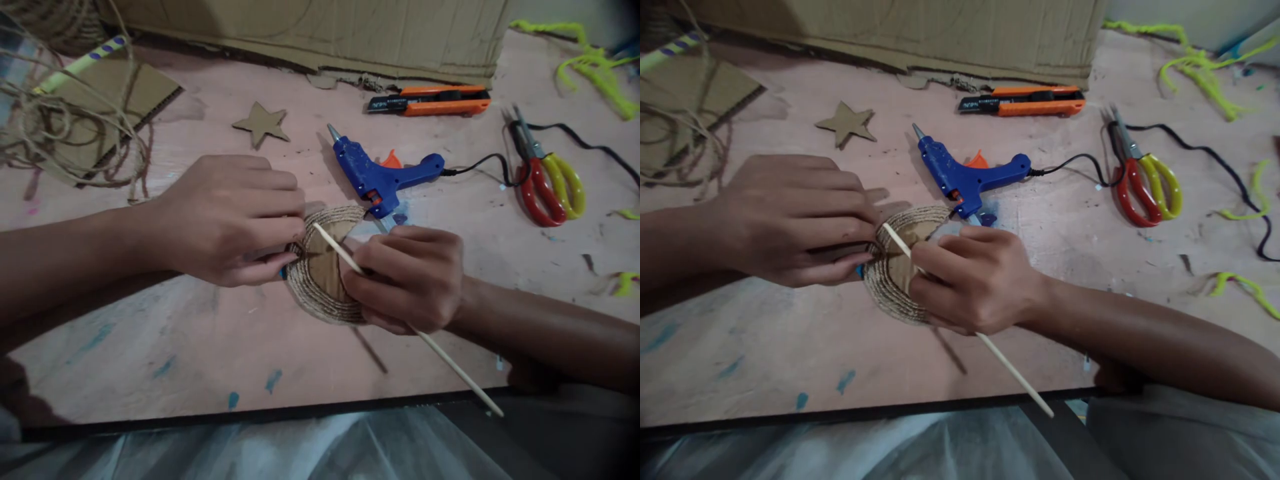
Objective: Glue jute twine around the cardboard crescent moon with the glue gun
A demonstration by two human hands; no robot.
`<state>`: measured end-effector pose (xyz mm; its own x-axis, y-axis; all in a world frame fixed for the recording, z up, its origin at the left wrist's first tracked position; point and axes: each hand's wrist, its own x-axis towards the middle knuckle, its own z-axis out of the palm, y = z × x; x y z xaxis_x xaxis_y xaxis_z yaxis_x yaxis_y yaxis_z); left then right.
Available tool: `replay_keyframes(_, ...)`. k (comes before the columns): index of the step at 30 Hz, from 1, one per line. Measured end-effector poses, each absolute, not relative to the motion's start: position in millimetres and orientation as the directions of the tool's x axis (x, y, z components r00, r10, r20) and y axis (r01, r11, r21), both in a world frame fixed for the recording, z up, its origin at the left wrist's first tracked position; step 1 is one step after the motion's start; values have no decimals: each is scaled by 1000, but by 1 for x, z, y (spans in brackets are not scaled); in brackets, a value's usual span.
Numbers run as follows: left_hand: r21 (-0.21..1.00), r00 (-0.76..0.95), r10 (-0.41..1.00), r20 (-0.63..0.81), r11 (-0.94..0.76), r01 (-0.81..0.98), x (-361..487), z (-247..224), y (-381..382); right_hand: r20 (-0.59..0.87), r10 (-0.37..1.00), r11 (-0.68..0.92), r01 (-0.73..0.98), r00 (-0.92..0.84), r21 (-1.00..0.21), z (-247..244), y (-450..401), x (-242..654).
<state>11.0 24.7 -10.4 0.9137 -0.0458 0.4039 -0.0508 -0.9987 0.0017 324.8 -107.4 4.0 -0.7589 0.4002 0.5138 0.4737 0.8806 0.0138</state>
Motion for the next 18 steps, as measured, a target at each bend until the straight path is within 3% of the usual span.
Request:
replay_keyframes(7, -32, 906, -44, 421, -999, -33, 9, -15, 26, 580, 359, 890, 456, -732, 24, -1, -103, 324)
replay_keyframes(12, -48, 916, -68, 395, -997, -53, 11, -7, 24, 480, 429, 860, 509, -765, 44, -2, -104, 316)
replay_keyframes(18, -60, 913, -8, 407, -998, 18, 6, -10, 20, 458, 438, 859, 510, -773, 39, 3, -103, 315)
